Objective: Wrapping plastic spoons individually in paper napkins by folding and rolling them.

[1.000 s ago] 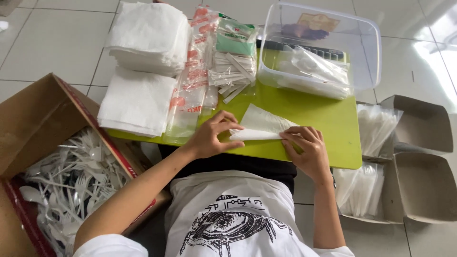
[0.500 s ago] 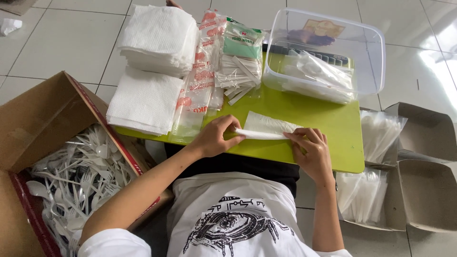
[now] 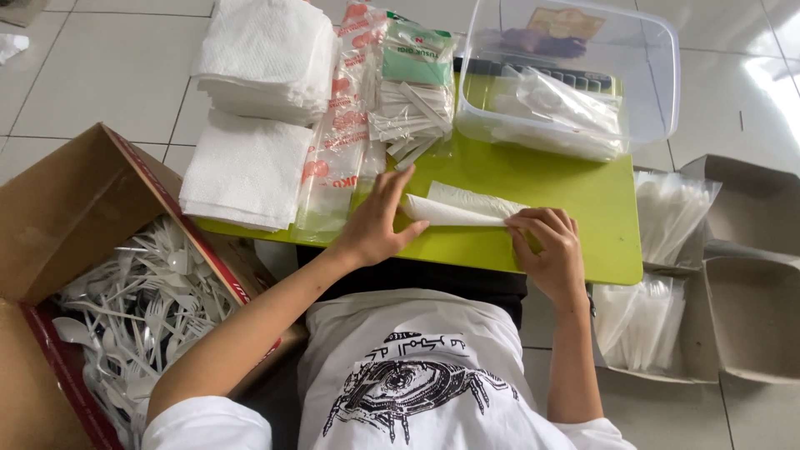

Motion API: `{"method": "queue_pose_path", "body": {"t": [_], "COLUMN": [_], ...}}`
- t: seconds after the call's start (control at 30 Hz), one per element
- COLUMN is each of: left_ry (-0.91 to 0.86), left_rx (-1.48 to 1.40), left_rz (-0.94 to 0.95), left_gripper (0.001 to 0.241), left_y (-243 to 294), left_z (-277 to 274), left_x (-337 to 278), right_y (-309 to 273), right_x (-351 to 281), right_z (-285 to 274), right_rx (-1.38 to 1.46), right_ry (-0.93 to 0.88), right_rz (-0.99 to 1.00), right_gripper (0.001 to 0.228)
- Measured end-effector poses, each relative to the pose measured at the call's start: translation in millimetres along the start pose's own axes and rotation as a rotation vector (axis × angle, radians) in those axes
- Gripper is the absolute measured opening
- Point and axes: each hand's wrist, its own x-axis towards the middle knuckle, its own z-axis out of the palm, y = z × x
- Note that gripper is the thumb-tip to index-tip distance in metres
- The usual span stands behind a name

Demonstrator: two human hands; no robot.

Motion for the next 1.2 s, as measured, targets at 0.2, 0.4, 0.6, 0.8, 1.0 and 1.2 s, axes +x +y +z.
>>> {"method": "queue_pose_path", "body": {"t": [0.2, 0.4, 0.6, 0.8, 1.0, 1.2], "left_ry": [0.035, 0.107, 0.155, 0.177, 0.198, 0.137], "left_rx": [-0.122, -0.184, -0.042, -0.113, -0.196, -0.258], "left_rz": [-0.033, -0.081, -0.006, 0.017, 0.067, 0.133], "left_gripper": [0.107, 0.071, 0.033, 0.024, 0.02, 0.012], "left_y": [6, -9, -19, -16, -19, -6], "left_z": [-2, 6, 15, 17, 17, -3], "left_x": [-4, -6, -3, -3, -7, -5], "right_y": [-3, -2, -2, 2, 9, 4], "right_x": [1, 1, 1, 0, -5, -6], "right_z": [-1, 1, 2, 4, 11, 7], "right_rx": [0.006, -0.026, -0.073, -0.139, -0.208, -0.218], "right_ry": [0.018, 0.039, 0.06, 0.058, 0.064, 0.085], "right_rz": [0.004, -0.007, -0.012, -0.021, -0.007, 0.006], "right_gripper": [0.013, 0.014, 0.015, 0.013, 0.017, 0.011]}}
